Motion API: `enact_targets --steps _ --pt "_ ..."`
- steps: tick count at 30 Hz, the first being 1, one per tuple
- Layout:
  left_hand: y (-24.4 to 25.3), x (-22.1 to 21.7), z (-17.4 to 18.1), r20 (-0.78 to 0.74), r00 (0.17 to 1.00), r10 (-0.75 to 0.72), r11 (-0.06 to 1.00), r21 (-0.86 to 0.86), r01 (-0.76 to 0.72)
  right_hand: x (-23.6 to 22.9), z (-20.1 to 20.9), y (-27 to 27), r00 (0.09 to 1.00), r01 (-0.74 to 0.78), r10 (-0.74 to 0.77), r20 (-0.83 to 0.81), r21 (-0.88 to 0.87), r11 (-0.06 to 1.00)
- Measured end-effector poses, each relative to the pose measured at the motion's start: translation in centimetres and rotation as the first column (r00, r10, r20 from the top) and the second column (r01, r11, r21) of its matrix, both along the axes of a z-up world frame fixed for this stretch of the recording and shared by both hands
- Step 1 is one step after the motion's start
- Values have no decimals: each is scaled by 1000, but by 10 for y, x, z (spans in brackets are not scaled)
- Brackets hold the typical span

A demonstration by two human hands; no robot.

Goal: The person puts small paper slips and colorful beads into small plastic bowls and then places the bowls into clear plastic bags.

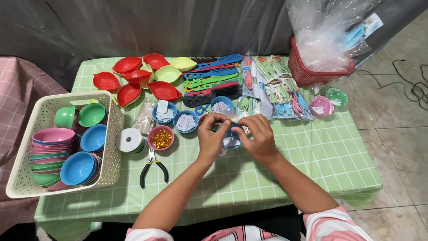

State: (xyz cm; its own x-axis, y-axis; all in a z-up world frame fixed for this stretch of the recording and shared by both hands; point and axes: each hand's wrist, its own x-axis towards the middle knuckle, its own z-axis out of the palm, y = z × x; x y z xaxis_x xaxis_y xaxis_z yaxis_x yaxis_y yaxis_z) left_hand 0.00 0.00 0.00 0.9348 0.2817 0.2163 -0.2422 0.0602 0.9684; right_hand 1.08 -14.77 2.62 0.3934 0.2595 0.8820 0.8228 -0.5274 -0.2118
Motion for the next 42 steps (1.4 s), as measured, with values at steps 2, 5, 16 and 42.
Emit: enact_targets --steps 2,5,16,42 --pt "-1 -1 2 1 1000 3 1000 -8 -3 0 2 1 999 29 -27 22 -62 998" --pt "-4 2 -7 -25 1000 15 999 -29 -15 -3 6 2 991 112 -97 95 -172 979" --pt "-4 12 -28 -145 980 -134 990 -63 126 15 -9 -16 909 -59 31 -416 -56 997" --pt "-3 9 -31 -25 956 -293 948 125 294 19 15 -40 939 -215 98 -330 -340 915"
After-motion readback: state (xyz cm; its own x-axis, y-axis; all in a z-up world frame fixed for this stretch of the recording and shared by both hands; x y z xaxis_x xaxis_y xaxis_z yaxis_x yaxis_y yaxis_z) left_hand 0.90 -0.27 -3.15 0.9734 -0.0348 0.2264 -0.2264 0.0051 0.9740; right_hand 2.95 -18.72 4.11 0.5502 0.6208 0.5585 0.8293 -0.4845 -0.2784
